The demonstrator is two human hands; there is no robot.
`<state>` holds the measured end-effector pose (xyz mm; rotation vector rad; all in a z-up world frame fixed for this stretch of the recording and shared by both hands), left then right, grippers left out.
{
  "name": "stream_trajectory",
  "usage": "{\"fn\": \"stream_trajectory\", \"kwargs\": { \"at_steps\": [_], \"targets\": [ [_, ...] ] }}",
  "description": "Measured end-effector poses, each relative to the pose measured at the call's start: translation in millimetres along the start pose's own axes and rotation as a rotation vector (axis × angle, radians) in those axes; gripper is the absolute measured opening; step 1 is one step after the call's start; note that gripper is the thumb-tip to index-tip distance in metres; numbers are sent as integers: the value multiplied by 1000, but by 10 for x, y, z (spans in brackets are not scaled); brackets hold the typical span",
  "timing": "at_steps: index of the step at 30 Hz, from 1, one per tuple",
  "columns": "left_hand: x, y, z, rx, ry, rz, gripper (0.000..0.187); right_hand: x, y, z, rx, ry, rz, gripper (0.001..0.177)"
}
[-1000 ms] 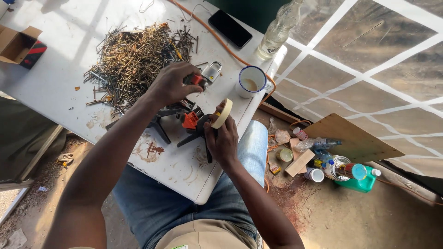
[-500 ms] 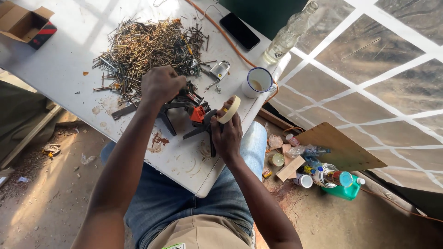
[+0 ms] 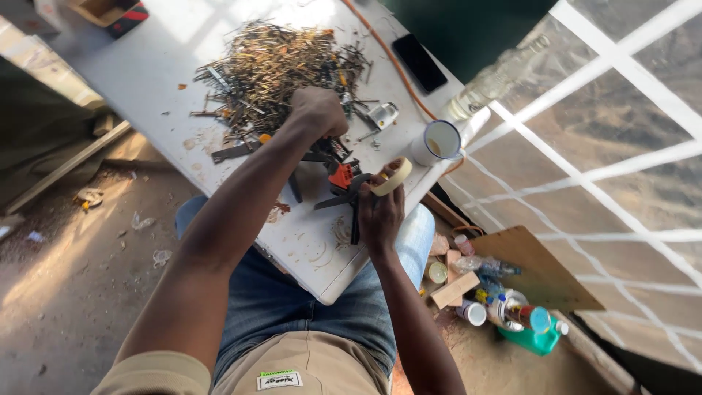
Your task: The person sits with a table on their lap and sorts through a large pile of screws and nails. They move aside tools like clamps and a tape roll, then pick through the pile to separate specific fasteners and place them into a small cardboard box.
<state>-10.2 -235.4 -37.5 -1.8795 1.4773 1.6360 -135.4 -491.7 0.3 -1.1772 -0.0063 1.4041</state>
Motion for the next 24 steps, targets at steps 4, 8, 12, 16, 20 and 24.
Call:
{"fn": "stream_trajectory", "kwargs": {
  "at_steps": [4,8,12,16,20,24],
  "targets": [
    [125,-353,327,43,149,-111,13,110,49,-38,-28,-28,-2,22],
    [-211,380,462,179,848,-2,11,103,92,-77,5,1,12,23],
    [-692,939,806,132,1516,-210,31,127,92,-97,-26,27,1,17],
    [-754,60,1734,-66,1778,-428,33,187,93,-157,4,20,-24,17],
    [-1007,-439,2338,-298,2219,-724,19,127,73,-62,-3,58,14,17],
    [-1337,-563,2483,-352,2382,-1055,15,127,62,-40,-8,56,21,16]
  ]
}}
Point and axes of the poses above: each hand's wrist, its own y-axis away from the middle knuckle, its own x-axis out of the palm, z = x × y, the point moved 5 cm from there along -y, towards the middle knuckle, and after that the axes turned 13 degrees about y, right-handed, at the moved point
